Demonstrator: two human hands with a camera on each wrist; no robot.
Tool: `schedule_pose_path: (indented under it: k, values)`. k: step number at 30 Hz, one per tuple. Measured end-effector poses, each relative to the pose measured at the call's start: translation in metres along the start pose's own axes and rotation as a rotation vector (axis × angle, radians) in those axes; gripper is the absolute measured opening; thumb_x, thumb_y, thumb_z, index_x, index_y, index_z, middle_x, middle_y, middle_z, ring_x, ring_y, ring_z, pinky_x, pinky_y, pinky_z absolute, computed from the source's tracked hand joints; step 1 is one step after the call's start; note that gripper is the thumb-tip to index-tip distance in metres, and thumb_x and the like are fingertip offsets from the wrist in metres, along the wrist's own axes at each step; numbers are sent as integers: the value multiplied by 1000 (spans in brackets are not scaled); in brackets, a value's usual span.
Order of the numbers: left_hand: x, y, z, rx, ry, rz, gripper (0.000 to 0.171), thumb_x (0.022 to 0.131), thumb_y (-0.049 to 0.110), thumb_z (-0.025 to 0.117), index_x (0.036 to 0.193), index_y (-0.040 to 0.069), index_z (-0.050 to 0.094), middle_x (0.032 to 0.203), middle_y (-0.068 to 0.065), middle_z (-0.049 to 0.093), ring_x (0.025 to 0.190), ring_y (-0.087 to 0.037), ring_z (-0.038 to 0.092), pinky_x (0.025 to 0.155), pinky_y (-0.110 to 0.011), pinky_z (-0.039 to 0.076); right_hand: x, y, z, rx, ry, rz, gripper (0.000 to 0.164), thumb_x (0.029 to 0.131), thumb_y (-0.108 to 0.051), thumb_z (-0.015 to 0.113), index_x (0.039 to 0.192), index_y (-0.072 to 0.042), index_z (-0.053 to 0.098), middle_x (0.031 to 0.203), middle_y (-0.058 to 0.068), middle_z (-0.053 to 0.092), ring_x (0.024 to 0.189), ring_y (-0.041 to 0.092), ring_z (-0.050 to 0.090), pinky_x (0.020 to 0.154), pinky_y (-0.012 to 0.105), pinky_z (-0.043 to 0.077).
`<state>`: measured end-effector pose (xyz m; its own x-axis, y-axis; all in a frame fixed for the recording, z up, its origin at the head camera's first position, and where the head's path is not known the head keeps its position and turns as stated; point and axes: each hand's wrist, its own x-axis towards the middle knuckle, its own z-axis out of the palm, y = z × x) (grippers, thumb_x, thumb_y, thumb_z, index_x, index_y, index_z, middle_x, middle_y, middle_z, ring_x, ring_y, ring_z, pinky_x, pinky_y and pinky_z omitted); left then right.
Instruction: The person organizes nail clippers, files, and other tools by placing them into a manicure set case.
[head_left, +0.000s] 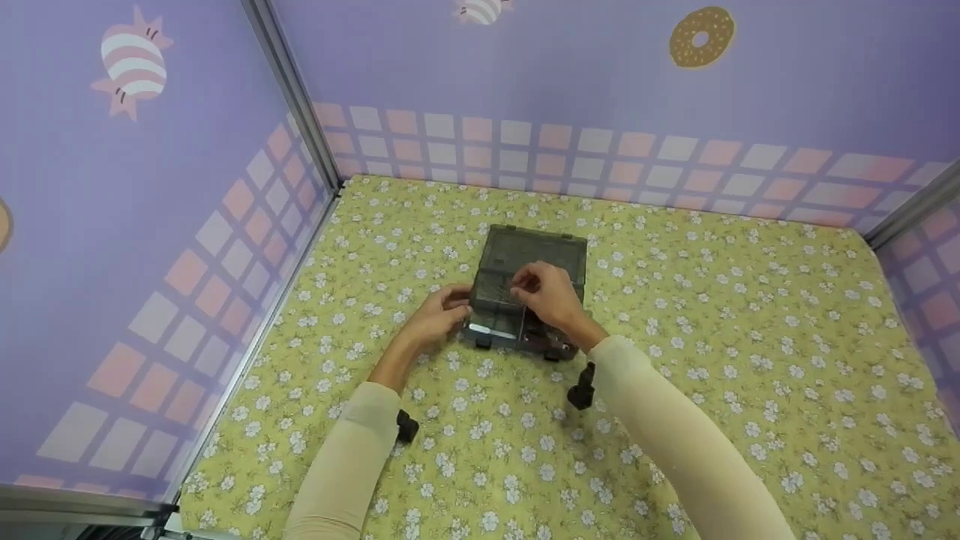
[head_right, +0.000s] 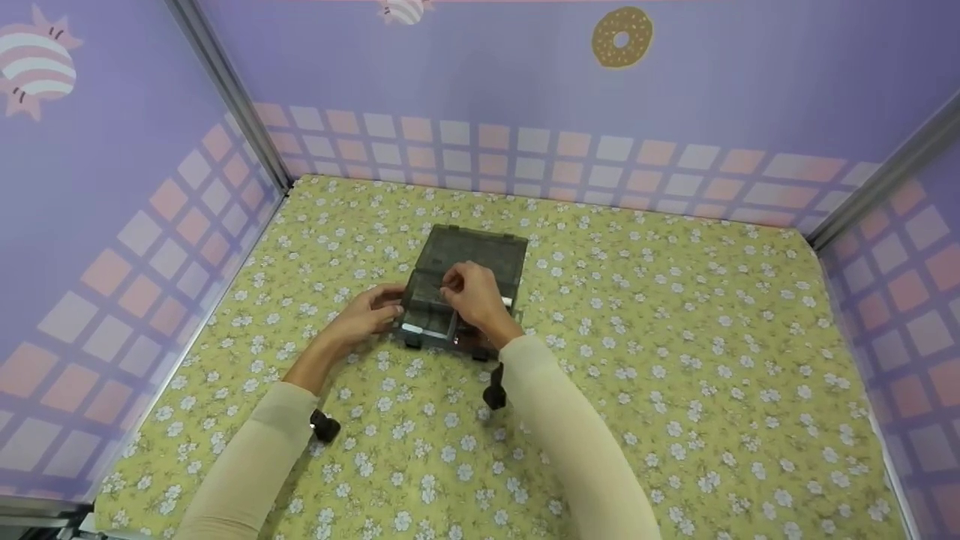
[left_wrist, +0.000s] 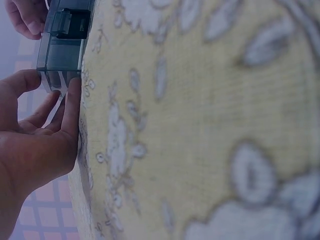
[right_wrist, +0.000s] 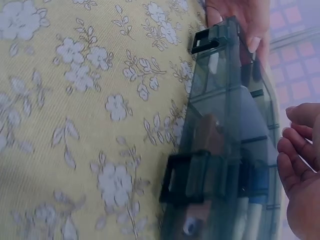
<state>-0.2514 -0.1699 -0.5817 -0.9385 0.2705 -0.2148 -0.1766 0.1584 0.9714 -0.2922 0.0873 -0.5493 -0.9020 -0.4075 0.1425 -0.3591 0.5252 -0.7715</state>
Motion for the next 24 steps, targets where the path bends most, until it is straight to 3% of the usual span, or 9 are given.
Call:
schedule_pose_path:
  k: [7, 16, 20, 24]
  values:
    - [2, 1, -3, 3, 5, 9, 48, 111, 9, 55, 158, 6, 46, 150, -14, 57, 135, -28, 57, 102, -43, 52, -15, -1, -31, -12, -88, -76, 26, 103, -18, 73, 121, 2, 73, 110, 12, 70, 98, 25, 69, 88, 44, 58]
    - [-2, 7, -3, 11, 22, -22, 52, 111, 8, 55, 160, 4, 40, 154, -18, 50, 137, -31, 53, 105, -46, 49, -56, -1, -78, 129, -219, -63, 34, 105, -25, 71, 132, -3, 68, 117, 11, 71, 108, 26, 68, 94, 48, 57]
    - [-10, 19, 0, 51, 80, -14, 57, 110, 14, 59, 161, 3, 37, 160, -18, 43, 144, -34, 47, 112, -49, 45, -77, 3, -100, 123, -230, -80, 40, 105, -26, 72, 138, -5, 65, 125, 15, 70, 116, 28, 66, 100, 53, 54]
    - [-20, 39, 8, 162, 179, 46, 60, 108, 22, 65, 160, 6, 42, 161, -15, 43, 147, -34, 45, 114, -51, 44, -98, 7, -125, 55, -196, -102, 47, 104, -25, 72, 146, -8, 60, 134, 14, 67, 123, 34, 63, 104, 58, 51]
